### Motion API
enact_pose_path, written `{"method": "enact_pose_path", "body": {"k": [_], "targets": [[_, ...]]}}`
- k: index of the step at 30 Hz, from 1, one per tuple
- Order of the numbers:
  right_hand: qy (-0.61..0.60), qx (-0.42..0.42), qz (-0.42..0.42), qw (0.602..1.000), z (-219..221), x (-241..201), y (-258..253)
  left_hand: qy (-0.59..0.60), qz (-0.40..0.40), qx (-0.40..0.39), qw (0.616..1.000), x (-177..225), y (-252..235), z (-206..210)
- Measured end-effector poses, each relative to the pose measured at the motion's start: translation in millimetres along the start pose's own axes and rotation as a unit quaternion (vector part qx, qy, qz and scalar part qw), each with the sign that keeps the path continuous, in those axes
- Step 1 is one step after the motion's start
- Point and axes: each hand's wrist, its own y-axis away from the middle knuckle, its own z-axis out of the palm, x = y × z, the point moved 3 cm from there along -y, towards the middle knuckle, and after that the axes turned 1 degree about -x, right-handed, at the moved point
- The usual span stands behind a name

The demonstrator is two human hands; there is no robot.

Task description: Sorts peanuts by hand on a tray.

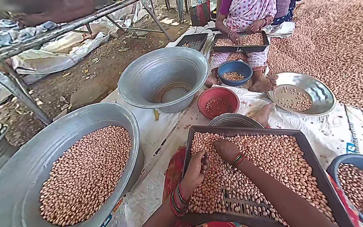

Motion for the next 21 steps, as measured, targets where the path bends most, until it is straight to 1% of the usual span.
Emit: {"method": "enact_pose_path", "body": {"k": [1,3,5,6,7,9,10,11,13,15,16,17,18,19,21], "targets": [[-0.037,0.009,0.004,0.999,-3.8,-4.4,3.8,-0.001,-0.004,0.009,1.0,-0.8,0.2,0.6],[-0.102,0.021,-0.031,0.994,-18.8,-24.0,18.4,-0.001,-0.014,0.025,1.0,-1.2,-0.2,1.6],[-0.124,-0.003,-0.08,0.989,-34.3,-46.9,30.6,0.012,-0.011,0.023,1.0,-2.8,-1.2,0.8],[-0.119,-0.008,-0.085,0.989,-38.9,-51.1,30.0,0.022,-0.007,0.025,0.999,-2.9,-0.9,1.0],[-0.115,0.009,-0.076,0.99,-39.5,-47.6,23.6,0.028,0.0,0.026,0.999,-1.7,0.0,1.7],[-0.102,0.051,-0.035,0.993,-30.8,-26.2,3.1,0.04,0.021,0.026,0.999,3.7,3.5,4.9],[-0.095,0.053,-0.022,0.994,-21.3,-16.3,-3.6,0.042,0.03,0.03,0.998,6.9,5.6,5.4],[-0.093,0.055,-0.031,0.994,-8.3,-11.0,-4.4,0.046,0.041,0.033,0.998,9.5,6.6,4.5],[-0.095,0.036,-0.098,0.99,22.3,-17.3,14.7,0.049,0.059,0.03,0.997,13.3,7.3,-0.4],[-0.073,0.016,-0.199,0.977,49.6,-25.9,49.5,0.044,0.069,0.023,0.996,15.6,6.6,-5.7],[-0.045,0.004,-0.238,0.97,59.4,-22.1,64.4,0.038,0.072,0.022,0.996,16.5,6.1,-7.5],[-0.02,0.007,-0.252,0.967,64.1,-11.5,75.9,0.029,0.072,0.023,0.997,16.9,5.9,-8.8],[-0.004,0.017,-0.234,0.972,60.0,4.4,84.0,0.02,0.071,0.023,0.997,16.7,5.9,-9.0],[0.003,0.036,-0.191,0.981,47.3,25.0,89.2,0.012,0.068,0.022,0.997,15.8,6.1,-7.6],[0.0,0.136,-0.096,0.986,11.0,71.8,96.7,-0.013,0.054,0.012,0.998,12.1,6.2,-3.8]]}}
